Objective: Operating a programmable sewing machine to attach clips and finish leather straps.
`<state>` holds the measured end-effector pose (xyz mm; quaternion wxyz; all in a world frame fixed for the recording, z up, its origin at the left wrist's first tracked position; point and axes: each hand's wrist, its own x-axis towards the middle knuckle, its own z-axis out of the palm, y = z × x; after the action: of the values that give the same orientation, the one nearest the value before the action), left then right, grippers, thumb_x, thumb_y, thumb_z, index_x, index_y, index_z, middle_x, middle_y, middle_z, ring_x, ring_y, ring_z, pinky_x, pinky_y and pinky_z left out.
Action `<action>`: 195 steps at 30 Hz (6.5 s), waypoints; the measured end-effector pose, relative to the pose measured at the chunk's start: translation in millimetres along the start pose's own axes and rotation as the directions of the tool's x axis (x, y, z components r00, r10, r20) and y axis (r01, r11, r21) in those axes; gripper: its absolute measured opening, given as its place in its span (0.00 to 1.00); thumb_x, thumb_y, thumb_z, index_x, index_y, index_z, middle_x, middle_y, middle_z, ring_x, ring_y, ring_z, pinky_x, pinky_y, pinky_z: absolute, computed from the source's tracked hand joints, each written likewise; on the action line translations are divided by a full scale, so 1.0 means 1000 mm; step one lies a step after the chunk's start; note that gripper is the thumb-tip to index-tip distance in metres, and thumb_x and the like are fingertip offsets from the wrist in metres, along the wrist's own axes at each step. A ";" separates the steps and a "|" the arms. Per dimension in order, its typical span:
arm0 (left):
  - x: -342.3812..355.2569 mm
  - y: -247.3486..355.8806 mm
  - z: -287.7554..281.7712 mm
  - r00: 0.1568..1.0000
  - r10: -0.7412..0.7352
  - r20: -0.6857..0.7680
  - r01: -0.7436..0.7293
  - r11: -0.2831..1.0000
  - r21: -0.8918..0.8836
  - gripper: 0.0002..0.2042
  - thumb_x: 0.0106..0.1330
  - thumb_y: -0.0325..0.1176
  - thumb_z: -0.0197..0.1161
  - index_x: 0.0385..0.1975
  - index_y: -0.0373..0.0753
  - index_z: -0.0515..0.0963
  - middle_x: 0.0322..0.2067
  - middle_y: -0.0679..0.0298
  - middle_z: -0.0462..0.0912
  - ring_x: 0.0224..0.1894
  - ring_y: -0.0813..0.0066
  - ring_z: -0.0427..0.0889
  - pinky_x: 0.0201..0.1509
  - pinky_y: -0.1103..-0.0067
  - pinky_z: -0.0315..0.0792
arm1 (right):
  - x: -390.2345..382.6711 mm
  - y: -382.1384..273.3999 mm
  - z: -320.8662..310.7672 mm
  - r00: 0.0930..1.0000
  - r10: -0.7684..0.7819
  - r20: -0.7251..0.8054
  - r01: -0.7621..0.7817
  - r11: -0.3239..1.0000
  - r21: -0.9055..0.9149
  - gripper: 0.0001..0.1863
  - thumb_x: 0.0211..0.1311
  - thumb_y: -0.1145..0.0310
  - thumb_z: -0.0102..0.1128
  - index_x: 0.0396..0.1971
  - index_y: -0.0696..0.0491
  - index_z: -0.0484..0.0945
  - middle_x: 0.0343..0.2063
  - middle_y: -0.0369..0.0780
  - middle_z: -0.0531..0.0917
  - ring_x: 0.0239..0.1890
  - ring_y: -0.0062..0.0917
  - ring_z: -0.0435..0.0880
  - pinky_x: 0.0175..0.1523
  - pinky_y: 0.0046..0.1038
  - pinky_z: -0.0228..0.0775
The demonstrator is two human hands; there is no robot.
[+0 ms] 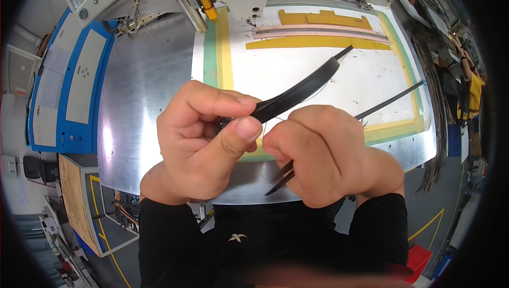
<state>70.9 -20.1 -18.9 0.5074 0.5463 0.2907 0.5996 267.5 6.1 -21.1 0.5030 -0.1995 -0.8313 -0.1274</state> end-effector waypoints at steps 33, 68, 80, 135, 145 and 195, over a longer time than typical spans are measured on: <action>0.004 0.000 -0.004 0.987 0.136 0.090 -0.127 0.987 -0.102 0.10 0.74 0.23 0.67 0.50 0.33 0.74 0.47 0.48 0.88 0.37 0.81 0.85 0.41 0.83 0.80 | 0.019 0.003 -0.049 0.939 0.307 0.155 -0.323 0.943 0.083 0.23 0.51 0.75 0.83 0.48 0.56 0.84 0.35 0.41 0.82 0.31 0.26 0.82 0.32 0.24 0.75; 0.000 -0.004 -0.005 0.965 0.207 0.159 -0.220 0.973 0.067 0.11 0.71 0.19 0.69 0.49 0.28 0.77 0.47 0.47 0.88 0.45 0.74 0.88 0.50 0.79 0.81 | 0.016 -0.006 -0.040 0.921 0.353 0.164 -0.368 0.927 0.075 0.17 0.50 0.74 0.86 0.38 0.55 0.85 0.31 0.41 0.83 0.30 0.27 0.84 0.31 0.25 0.75; 0.003 0.006 -0.002 0.998 0.007 0.067 0.000 0.994 -0.106 0.11 0.74 0.25 0.69 0.50 0.32 0.76 0.41 0.57 0.87 0.36 0.82 0.85 0.41 0.84 0.79 | 0.013 0.012 -0.049 0.926 0.351 0.139 -0.374 0.901 0.218 0.23 0.50 0.75 0.82 0.48 0.58 0.83 0.34 0.40 0.81 0.32 0.21 0.75 0.34 0.21 0.66; 0.101 -0.121 -0.062 0.929 -0.364 0.074 0.207 0.673 0.711 0.10 0.75 0.26 0.65 0.51 0.31 0.84 0.38 0.67 0.88 0.40 0.81 0.80 0.48 0.80 0.75 | -0.053 0.187 -0.033 0.492 0.609 0.622 -0.330 0.791 -0.515 0.06 0.67 0.73 0.66 0.40 0.59 0.84 0.36 0.43 0.87 0.39 0.40 0.85 0.46 0.38 0.76; 0.153 -0.187 -0.084 0.914 -0.402 0.059 0.231 0.633 0.739 0.14 0.75 0.31 0.65 0.56 0.35 0.83 0.43 0.60 0.89 0.43 0.69 0.84 0.53 0.74 0.77 | -0.069 0.200 0.095 0.368 0.561 0.742 -0.709 0.685 -0.166 0.10 0.67 0.69 0.68 0.47 0.50 0.85 0.47 0.41 0.88 0.52 0.41 0.86 0.54 0.38 0.78; 0.171 -0.208 -0.102 0.896 -0.001 0.443 -0.442 0.060 0.895 0.15 0.66 0.24 0.69 0.52 0.36 0.86 0.50 0.55 0.89 0.48 0.55 0.87 0.53 0.67 0.82 | -0.091 0.255 0.147 0.718 0.383 0.581 -0.470 0.883 -0.002 0.21 0.47 0.86 0.61 0.42 0.53 0.89 0.40 0.40 0.85 0.42 0.37 0.87 0.48 0.35 0.80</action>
<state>53.7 225.0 -169.2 -0.0502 0.8708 0.4371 0.2193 307.1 274.7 -166.7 0.2626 -0.3772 -0.8802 0.1180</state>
